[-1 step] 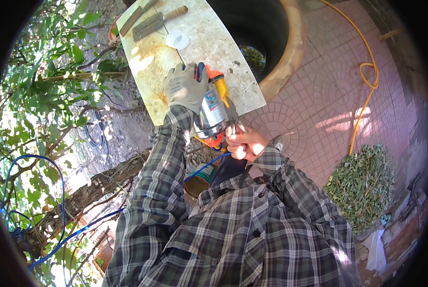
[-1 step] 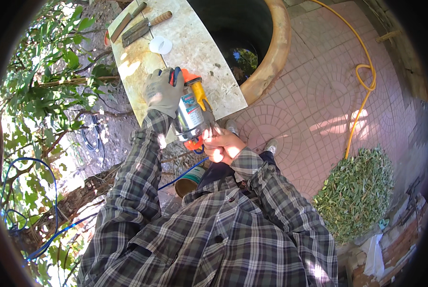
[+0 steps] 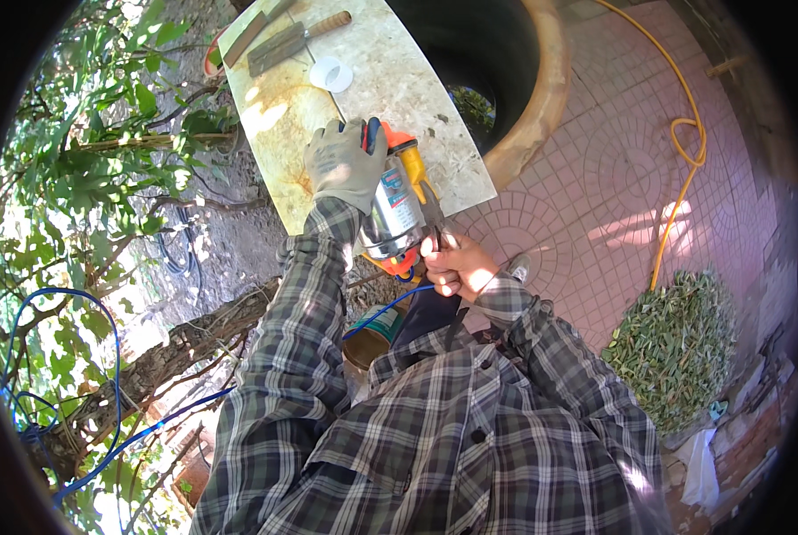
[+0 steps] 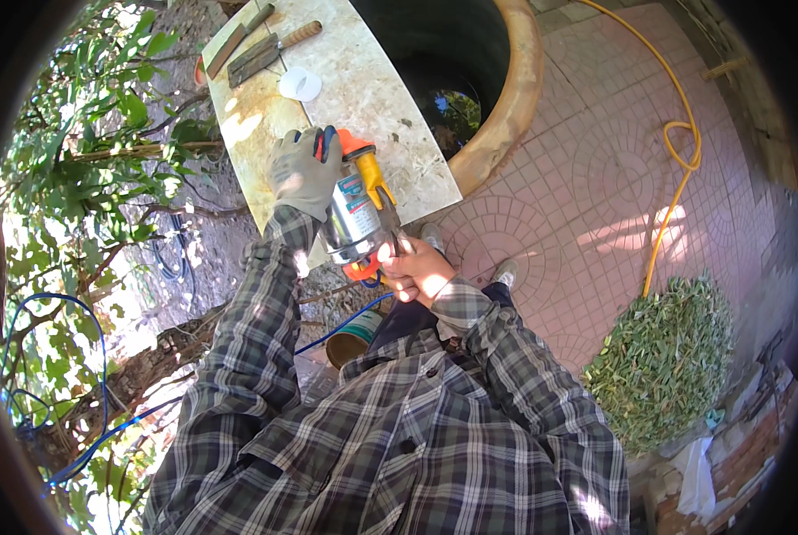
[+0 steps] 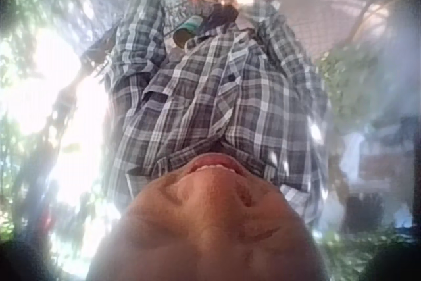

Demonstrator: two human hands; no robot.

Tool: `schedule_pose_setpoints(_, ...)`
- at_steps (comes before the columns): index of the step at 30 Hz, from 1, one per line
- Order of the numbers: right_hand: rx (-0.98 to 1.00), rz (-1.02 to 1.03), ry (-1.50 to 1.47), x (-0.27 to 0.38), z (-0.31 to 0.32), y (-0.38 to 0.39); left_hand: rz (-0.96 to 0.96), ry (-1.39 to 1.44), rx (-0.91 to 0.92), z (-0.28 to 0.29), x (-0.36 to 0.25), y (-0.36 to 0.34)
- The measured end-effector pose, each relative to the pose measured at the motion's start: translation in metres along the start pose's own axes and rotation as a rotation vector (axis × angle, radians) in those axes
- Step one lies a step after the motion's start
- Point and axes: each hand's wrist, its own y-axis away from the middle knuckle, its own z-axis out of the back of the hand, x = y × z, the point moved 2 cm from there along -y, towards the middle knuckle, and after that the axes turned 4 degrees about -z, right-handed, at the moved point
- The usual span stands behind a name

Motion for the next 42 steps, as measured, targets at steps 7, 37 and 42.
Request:
schedule_pose_setpoints(7, -0.881, 0.363, 1.441, 0.008, 0.008, -0.001, 0.056, 0.015, 0.031, -0.002, 0.003, 0.004)
schedule_pose_setpoints(37, -0.622, 0.29, 0.98, 0.003, -0.011, 0.001, 0.085, 0.054, -0.018, -0.001, 0.008, 0.009)
schedule_pose_setpoints(42, -0.45, 0.171, 0.486, 0.004, -0.031, 0.016, 0.061, 0.0, 0.003, -0.003, -0.001, 0.006)
